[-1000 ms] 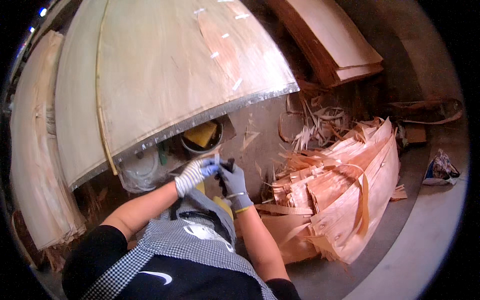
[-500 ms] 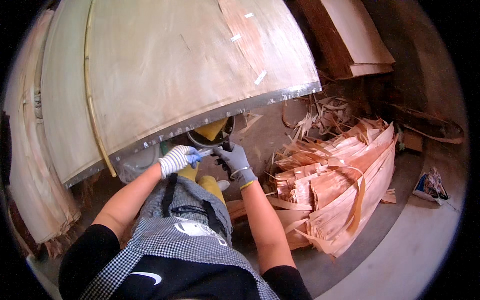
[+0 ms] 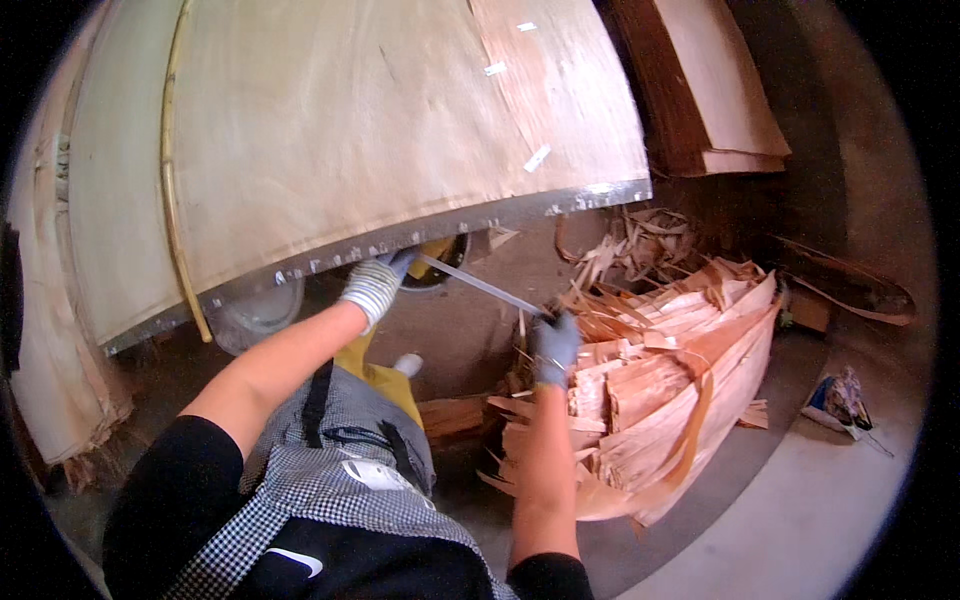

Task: The person uses a scraper to lift and strip layers of wood veneer from a stack of large boards, then pulls the thin strips away by hand and stacks them onto a separate pile.

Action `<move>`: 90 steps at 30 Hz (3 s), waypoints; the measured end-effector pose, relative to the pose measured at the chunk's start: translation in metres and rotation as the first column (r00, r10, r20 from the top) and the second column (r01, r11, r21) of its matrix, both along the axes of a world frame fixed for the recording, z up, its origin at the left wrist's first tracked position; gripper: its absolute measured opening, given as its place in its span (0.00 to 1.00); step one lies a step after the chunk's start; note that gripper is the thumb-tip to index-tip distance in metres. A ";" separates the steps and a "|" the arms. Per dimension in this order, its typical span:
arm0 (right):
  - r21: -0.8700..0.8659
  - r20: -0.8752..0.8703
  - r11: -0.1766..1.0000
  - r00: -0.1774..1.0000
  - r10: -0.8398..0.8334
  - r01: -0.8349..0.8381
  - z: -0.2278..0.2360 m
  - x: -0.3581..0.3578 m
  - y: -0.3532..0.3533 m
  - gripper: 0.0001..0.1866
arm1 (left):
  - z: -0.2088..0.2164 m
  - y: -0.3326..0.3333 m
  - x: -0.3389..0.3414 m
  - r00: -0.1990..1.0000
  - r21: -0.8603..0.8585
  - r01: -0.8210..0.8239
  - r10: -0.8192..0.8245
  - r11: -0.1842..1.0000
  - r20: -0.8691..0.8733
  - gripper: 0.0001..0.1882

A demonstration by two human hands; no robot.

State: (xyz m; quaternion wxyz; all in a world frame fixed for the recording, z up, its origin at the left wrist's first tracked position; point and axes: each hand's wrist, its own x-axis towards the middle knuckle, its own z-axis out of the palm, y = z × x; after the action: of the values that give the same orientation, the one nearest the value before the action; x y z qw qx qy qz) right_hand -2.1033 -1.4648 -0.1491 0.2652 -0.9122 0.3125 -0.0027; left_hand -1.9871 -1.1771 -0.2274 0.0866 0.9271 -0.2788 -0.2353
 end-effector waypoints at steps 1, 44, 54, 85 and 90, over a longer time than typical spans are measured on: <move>-0.117 -0.065 0.992 0.996 -0.060 0.052 0.032 -0.035 -0.041 0.10 | -0.012 0.003 -0.004 0.996 0.024 0.040 -0.042 0.999 0.083 0.26; 0.968 0.075 -0.247 0.884 0.462 0.047 0.115 -0.011 0.791 0.06 | 0.165 0.737 -0.330 0.797 0.139 -0.590 0.546 0.796 0.258 0.17; 0.980 0.088 -0.194 0.975 0.206 -0.048 0.085 0.150 0.911 0.05 | 0.170 0.885 -0.185 0.760 -0.097 -0.570 0.568 0.816 0.316 0.23; 0.756 0.068 0.652 0.985 -0.161 0.054 0.096 0.596 1.033 0.12 | 0.171 1.087 0.634 0.940 -0.287 -0.036 0.130 0.957 0.316 0.08; 0.821 0.074 0.562 0.956 -0.285 0.104 0.064 0.629 1.035 0.06 | 0.172 0.993 0.760 0.974 -0.344 0.115 -0.037 0.932 0.225 0.10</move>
State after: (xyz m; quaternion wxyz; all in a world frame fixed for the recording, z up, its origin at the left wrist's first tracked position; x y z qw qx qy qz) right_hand -1.4745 -0.4299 -0.0853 0.6784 -0.6455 0.3504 0.0194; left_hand -1.2268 -0.1843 -0.0558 0.2124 0.9046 -0.3603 -0.0828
